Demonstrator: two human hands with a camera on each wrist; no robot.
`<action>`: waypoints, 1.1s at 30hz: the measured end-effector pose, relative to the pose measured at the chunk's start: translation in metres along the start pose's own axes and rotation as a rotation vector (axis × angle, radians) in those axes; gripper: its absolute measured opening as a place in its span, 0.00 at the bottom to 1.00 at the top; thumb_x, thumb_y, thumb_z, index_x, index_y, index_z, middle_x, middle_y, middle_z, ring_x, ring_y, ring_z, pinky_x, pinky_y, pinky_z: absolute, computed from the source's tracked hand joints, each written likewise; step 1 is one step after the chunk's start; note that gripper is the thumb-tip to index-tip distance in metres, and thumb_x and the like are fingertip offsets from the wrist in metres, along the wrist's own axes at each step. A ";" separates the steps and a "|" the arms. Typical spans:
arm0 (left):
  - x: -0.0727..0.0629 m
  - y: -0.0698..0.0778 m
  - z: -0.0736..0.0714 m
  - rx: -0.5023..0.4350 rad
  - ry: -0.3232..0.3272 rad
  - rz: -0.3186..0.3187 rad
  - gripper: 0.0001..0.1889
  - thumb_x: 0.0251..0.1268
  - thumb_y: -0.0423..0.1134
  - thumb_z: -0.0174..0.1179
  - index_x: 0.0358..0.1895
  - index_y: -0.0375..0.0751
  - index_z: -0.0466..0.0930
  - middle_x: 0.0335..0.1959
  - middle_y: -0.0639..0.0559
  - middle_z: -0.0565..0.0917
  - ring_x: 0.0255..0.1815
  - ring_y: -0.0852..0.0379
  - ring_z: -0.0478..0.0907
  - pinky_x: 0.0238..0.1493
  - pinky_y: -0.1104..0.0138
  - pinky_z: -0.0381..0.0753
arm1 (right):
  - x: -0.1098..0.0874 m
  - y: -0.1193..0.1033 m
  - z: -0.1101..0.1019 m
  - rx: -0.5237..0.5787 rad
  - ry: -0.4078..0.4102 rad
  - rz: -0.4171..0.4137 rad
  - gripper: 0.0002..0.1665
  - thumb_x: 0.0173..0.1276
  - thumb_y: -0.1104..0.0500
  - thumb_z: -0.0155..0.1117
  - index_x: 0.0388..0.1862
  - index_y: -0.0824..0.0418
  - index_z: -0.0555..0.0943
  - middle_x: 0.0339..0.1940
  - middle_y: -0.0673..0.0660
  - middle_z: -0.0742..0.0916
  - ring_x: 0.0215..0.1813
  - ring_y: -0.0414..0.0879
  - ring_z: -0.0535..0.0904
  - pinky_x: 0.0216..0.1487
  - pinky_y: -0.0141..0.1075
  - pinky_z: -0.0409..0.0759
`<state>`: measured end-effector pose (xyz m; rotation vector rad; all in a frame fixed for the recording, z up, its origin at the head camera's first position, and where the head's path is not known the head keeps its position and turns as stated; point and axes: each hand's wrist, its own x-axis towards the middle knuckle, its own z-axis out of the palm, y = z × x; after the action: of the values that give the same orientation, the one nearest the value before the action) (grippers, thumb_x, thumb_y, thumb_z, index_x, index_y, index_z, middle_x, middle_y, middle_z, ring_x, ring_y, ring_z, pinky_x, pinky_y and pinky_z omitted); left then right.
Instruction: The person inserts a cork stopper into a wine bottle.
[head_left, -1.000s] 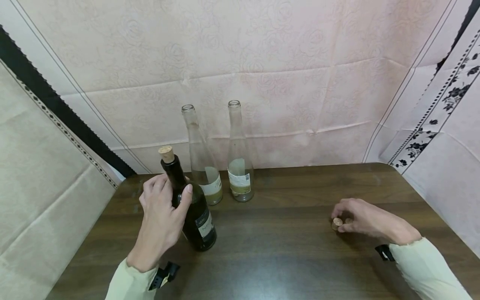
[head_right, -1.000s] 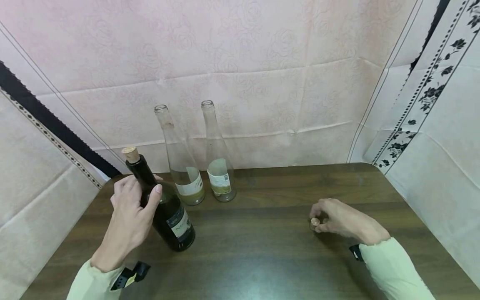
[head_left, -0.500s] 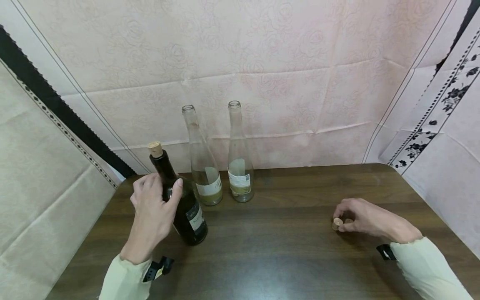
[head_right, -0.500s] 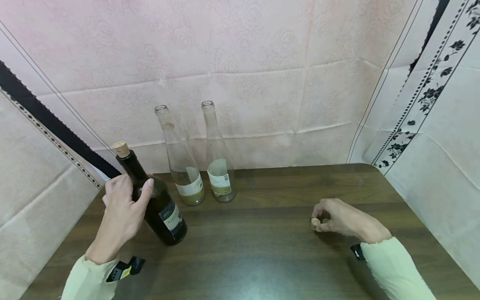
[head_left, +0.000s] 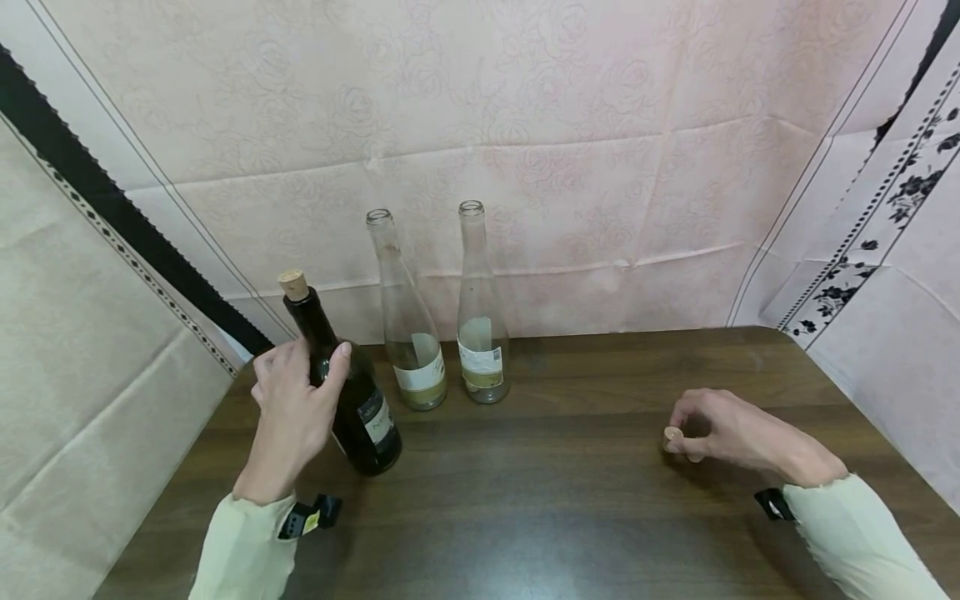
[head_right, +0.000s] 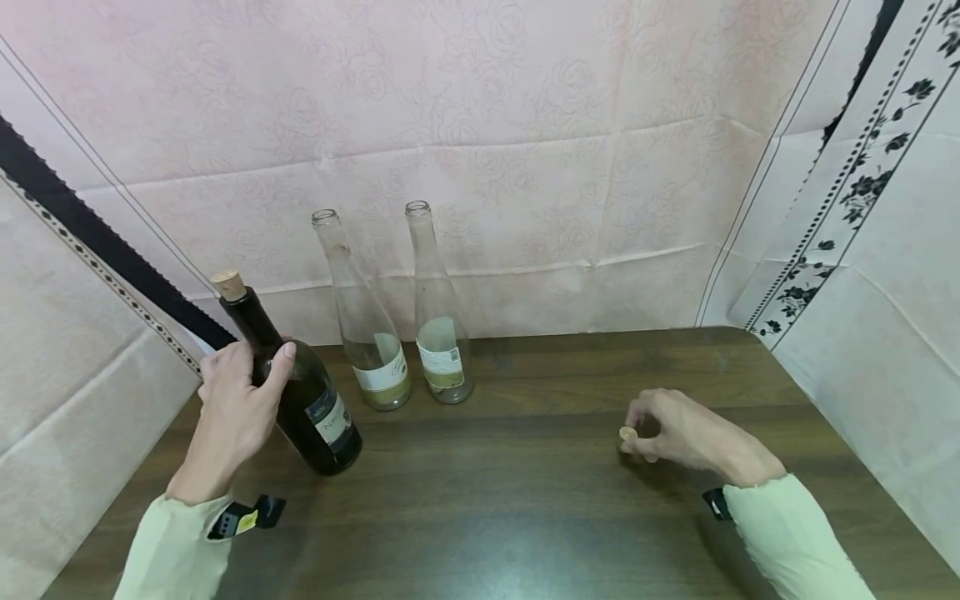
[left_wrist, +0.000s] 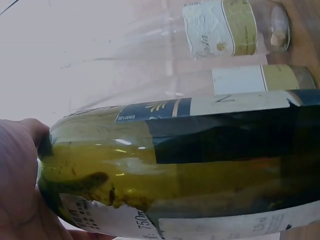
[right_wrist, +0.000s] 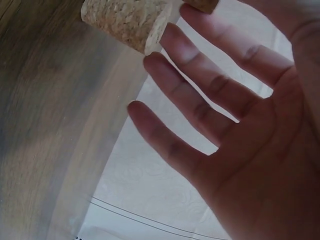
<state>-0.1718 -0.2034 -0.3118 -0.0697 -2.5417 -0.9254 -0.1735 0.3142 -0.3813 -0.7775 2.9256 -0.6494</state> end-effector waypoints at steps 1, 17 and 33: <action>0.002 -0.001 0.000 -0.005 -0.001 -0.004 0.30 0.79 0.62 0.43 0.55 0.35 0.74 0.62 0.33 0.76 0.71 0.34 0.53 0.64 0.34 0.48 | 0.000 -0.001 0.000 0.010 -0.002 0.013 0.09 0.64 0.47 0.74 0.29 0.41 0.81 0.30 0.38 0.81 0.31 0.31 0.79 0.40 0.32 0.76; 0.032 -0.019 0.006 -0.014 0.033 -0.057 0.36 0.77 0.67 0.40 0.58 0.33 0.72 0.68 0.26 0.66 0.72 0.32 0.46 0.61 0.36 0.45 | 0.001 -0.003 -0.001 -0.041 0.058 -0.025 0.09 0.66 0.47 0.74 0.32 0.42 0.80 0.33 0.38 0.81 0.30 0.27 0.77 0.44 0.35 0.79; 0.060 -0.040 0.022 -0.015 0.189 -0.083 0.40 0.75 0.70 0.41 0.62 0.33 0.71 0.70 0.26 0.65 0.72 0.32 0.47 0.65 0.36 0.40 | -0.001 -0.007 -0.003 -0.048 0.059 -0.019 0.09 0.67 0.43 0.71 0.32 0.37 0.79 0.33 0.37 0.79 0.34 0.29 0.78 0.45 0.34 0.77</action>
<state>-0.2421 -0.2264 -0.3256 0.1150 -2.3787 -0.9355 -0.1695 0.3102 -0.3753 -0.8051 3.0014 -0.6155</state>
